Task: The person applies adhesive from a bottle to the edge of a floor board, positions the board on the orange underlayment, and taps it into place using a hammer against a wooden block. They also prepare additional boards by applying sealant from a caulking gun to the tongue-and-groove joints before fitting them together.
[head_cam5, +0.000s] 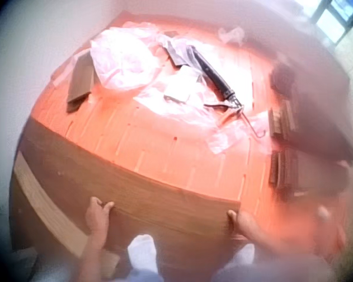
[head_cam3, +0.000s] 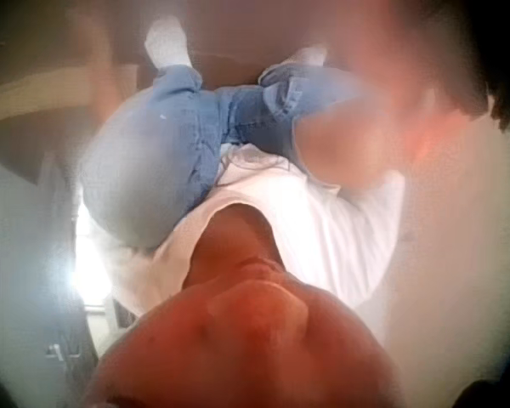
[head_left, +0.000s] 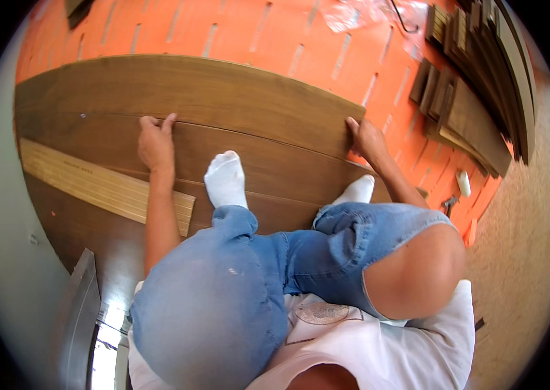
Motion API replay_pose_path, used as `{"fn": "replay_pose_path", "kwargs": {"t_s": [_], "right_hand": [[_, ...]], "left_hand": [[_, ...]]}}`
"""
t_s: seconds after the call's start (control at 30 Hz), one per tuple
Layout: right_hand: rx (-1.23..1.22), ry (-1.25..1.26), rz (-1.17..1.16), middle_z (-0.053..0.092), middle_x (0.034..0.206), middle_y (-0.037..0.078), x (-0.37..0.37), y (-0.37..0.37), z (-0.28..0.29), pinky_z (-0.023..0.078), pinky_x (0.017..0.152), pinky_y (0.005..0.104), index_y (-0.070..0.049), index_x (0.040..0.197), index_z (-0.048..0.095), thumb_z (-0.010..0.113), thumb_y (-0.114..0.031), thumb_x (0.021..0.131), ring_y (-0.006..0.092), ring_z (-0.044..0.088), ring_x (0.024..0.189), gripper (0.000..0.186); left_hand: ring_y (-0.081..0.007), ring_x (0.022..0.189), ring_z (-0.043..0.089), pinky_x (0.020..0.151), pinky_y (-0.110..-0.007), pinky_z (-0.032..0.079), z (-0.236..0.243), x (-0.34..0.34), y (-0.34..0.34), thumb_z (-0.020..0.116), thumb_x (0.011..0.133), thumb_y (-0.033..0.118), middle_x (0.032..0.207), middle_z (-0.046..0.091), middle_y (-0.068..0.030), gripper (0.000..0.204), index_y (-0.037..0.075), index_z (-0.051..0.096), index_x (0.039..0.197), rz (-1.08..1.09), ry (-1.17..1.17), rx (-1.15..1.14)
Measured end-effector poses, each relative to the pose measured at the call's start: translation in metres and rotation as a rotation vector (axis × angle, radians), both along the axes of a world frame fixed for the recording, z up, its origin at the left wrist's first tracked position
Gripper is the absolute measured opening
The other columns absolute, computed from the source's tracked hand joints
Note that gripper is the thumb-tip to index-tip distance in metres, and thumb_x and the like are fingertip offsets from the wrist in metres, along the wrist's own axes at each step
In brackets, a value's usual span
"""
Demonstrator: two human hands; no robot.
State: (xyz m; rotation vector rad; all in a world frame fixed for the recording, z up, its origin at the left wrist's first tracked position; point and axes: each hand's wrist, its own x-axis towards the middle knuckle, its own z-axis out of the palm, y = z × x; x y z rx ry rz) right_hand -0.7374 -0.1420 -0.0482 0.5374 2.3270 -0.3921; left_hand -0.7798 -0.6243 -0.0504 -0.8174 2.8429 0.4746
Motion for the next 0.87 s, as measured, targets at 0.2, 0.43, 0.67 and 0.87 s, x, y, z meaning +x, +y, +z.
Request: {"fn": "replay_pose_path", "kwargs": {"t_s": [0.2,0.43,0.67,0.87], "right_hand": [[-0.011,0.222,0.159,0.068,0.072,0.026,0.012,-0.004,-0.009,0.055,0.065,0.0531,0.004,0.08,0.064,0.052,-0.049,0.101,0.0436,0.067,0.066,0.058],[-0.116,-0.153,0.108,0.066,0.067,0.023,-0.063,0.003,0.057,0.055,0.064,0.049,0.0,0.082,0.067,0.052,-0.045,0.101,0.0383,0.067,0.062,0.053],[-0.134,0.702,0.103,0.068,0.075,0.021,-0.098,0.061,0.022,0.051,0.066,0.055,-0.007,0.094,0.065,0.051,-0.035,0.1,0.0427,0.066,0.071,0.032],[-0.081,0.662,-0.151,0.07,0.08,0.02,0.038,0.102,0.035,0.058,0.071,0.0494,-0.009,0.099,0.066,0.058,-0.041,0.098,0.0363,0.072,0.075,0.032]], "left_hand": [[-0.0409,0.112,0.057,0.096,-0.048,0.045,-0.016,0.012,-0.021,0.079,0.084,0.044,0.116,0.063,-0.0226,0.06,0.003,0.059,0.124,-0.186,0.228,-0.136],[-0.0363,0.144,0.035,0.115,-0.05,0.031,0.001,-0.001,-0.013,0.071,0.092,0.035,0.16,0.034,-0.0174,0.07,0.008,0.043,0.151,-0.365,0.177,-0.273],[-0.0333,0.147,0.034,0.119,-0.049,0.028,-0.035,0.008,-0.024,0.06,0.099,0.038,0.162,0.032,-0.0157,0.069,0.007,0.035,0.156,-0.526,0.185,-0.322],[-0.0319,0.15,0.03,0.12,-0.056,0.022,-0.059,0.001,-0.054,0.049,0.104,0.05,0.165,0.027,-0.015,0.07,0.01,0.031,0.158,-0.491,-0.078,-0.526]]}}
